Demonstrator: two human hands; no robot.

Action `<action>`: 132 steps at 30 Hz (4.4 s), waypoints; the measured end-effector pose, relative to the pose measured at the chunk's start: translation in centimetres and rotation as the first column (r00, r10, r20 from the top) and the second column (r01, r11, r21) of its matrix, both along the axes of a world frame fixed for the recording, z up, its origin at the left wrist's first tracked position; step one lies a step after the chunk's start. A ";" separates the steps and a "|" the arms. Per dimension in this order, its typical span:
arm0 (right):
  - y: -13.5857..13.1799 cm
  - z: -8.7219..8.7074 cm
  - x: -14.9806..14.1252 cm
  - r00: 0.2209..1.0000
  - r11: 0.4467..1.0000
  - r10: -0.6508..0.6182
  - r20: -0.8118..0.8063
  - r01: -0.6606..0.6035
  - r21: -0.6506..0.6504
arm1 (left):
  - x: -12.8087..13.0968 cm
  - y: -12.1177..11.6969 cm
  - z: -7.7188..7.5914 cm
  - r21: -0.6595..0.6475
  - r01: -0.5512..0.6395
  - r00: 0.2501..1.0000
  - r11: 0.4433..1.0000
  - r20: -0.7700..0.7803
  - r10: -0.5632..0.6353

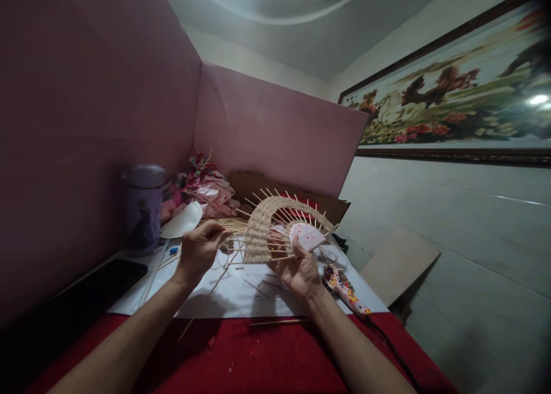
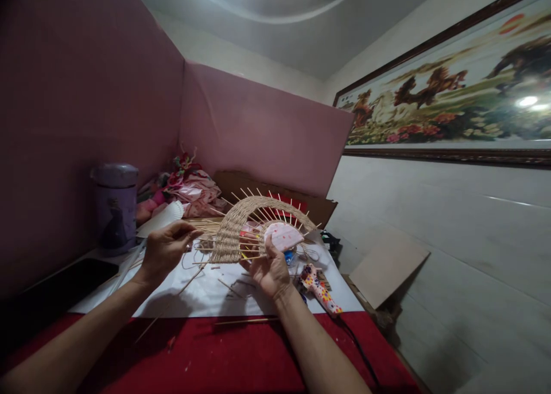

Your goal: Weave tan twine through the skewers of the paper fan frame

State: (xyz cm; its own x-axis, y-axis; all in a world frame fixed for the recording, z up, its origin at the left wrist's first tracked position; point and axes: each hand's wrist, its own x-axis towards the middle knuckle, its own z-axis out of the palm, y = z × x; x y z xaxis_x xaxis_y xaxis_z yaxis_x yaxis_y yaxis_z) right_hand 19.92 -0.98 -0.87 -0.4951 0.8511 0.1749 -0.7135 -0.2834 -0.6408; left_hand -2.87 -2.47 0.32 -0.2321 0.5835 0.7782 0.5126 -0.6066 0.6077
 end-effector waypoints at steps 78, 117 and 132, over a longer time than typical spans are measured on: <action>0.2 0.1 0.6 0.951 0.995 0.098 0.292 -0.104 0.007 | -1.8 0.1 0.2 0.106 -0.288 0.839 0.952 -0.451 0.305; -0.1 -0.4 1.1 0.926 0.962 0.206 0.318 -0.251 0.108 | -1.4 0.5 0.8 -0.177 0.237 0.916 0.955 0.367 -0.159; 0.6 -0.8 1.4 0.903 0.967 0.211 0.374 -0.250 0.058 | -2.7 0.2 0.7 0.077 -0.317 0.933 0.945 -0.154 0.325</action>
State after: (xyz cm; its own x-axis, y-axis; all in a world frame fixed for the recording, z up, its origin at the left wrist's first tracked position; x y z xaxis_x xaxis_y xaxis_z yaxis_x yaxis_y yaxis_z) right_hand 21.34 -0.35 -1.66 -0.7208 0.6926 0.0263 -0.3501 -0.3311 -0.8762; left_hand -5.57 -2.23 0.98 -0.2692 0.4582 0.8471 0.7740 -0.4206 0.4734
